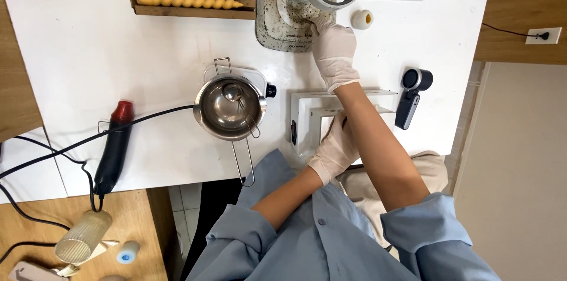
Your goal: The recorder is assembling and preparing small wax blocks and components into molds on a production workbench.
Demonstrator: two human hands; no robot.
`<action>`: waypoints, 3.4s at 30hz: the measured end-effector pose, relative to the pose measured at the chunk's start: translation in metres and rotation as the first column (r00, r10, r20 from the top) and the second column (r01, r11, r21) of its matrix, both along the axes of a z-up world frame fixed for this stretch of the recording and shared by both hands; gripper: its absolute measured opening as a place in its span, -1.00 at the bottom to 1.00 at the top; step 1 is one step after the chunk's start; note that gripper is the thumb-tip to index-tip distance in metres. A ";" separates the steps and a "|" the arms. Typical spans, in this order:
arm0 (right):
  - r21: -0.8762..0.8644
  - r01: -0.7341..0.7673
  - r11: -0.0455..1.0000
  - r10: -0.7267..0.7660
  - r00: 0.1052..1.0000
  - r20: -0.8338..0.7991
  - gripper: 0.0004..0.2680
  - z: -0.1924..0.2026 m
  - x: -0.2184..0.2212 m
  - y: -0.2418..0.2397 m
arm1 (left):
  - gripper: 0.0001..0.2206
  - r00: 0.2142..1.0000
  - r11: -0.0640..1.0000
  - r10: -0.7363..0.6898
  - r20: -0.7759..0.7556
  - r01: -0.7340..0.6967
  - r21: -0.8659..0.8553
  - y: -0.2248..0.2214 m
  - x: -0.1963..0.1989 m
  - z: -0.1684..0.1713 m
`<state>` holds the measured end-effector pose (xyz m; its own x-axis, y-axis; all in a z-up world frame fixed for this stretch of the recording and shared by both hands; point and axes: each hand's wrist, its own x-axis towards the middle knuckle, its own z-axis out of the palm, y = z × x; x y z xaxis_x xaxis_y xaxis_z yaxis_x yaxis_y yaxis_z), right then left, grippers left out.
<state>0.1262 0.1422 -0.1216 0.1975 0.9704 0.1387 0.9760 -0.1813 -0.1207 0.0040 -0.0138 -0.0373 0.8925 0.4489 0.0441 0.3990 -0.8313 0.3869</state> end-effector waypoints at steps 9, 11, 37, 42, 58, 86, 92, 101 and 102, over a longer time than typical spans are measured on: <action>-0.020 -0.006 1.000 0.008 0.996 0.089 -0.88 -0.014 0.003 0.003 | -0.59 0.999 0.999 0.021 0.032 -0.020 -0.037 -0.008 0.006 -0.012; -0.023 -0.009 1.000 0.011 0.995 0.097 -0.88 -0.016 0.004 0.002 | -0.61 0.999 0.998 0.025 0.027 -0.023 -0.056 -0.011 0.007 -0.017; -0.043 0.019 0.999 -0.019 1.000 0.007 -0.89 -0.002 0.000 0.004 | -0.67 0.997 0.996 0.045 0.066 -0.040 -0.079 -0.010 0.007 -0.016; -0.009 0.075 0.997 -0.075 0.995 -0.061 -0.92 0.029 0.006 -0.002 | -0.63 0.999 0.998 -0.039 -0.020 0.038 -0.058 0.007 0.001 0.007; -0.129 0.429 0.894 -0.440 0.895 -0.078 -0.87 0.047 0.100 -0.059 | -0.08 0.996 0.997 0.074 -0.041 -0.073 0.019 0.016 -0.005 0.027; -0.256 0.204 0.945 -0.291 0.881 -0.374 -0.85 0.064 0.024 -0.056 | -0.24 0.996 1.000 -0.014 -0.087 0.014 0.008 0.019 -0.006 0.026; -0.259 0.154 0.953 -0.238 0.913 -0.332 -0.83 0.059 0.025 -0.064 | -0.26 0.998 0.999 -0.010 -0.065 0.012 0.030 0.022 -0.007 0.030; -0.272 0.157 0.949 -0.271 0.849 -0.454 -0.90 0.046 0.035 -0.041 | -0.20 0.995 0.994 0.095 -0.004 -0.095 0.045 0.012 -0.002 0.018; -0.306 0.195 0.932 -0.331 0.801 -0.499 -0.89 0.039 0.034 -0.035 | -0.26 0.993 0.990 0.112 0.022 -0.114 0.086 0.008 -0.001 0.013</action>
<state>0.1600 0.1073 -0.0828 0.4258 0.8596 -0.2825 0.6782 -0.5099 -0.5292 0.0033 -0.0062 -0.0248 0.8349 0.5409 0.1016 0.4866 -0.8118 0.3228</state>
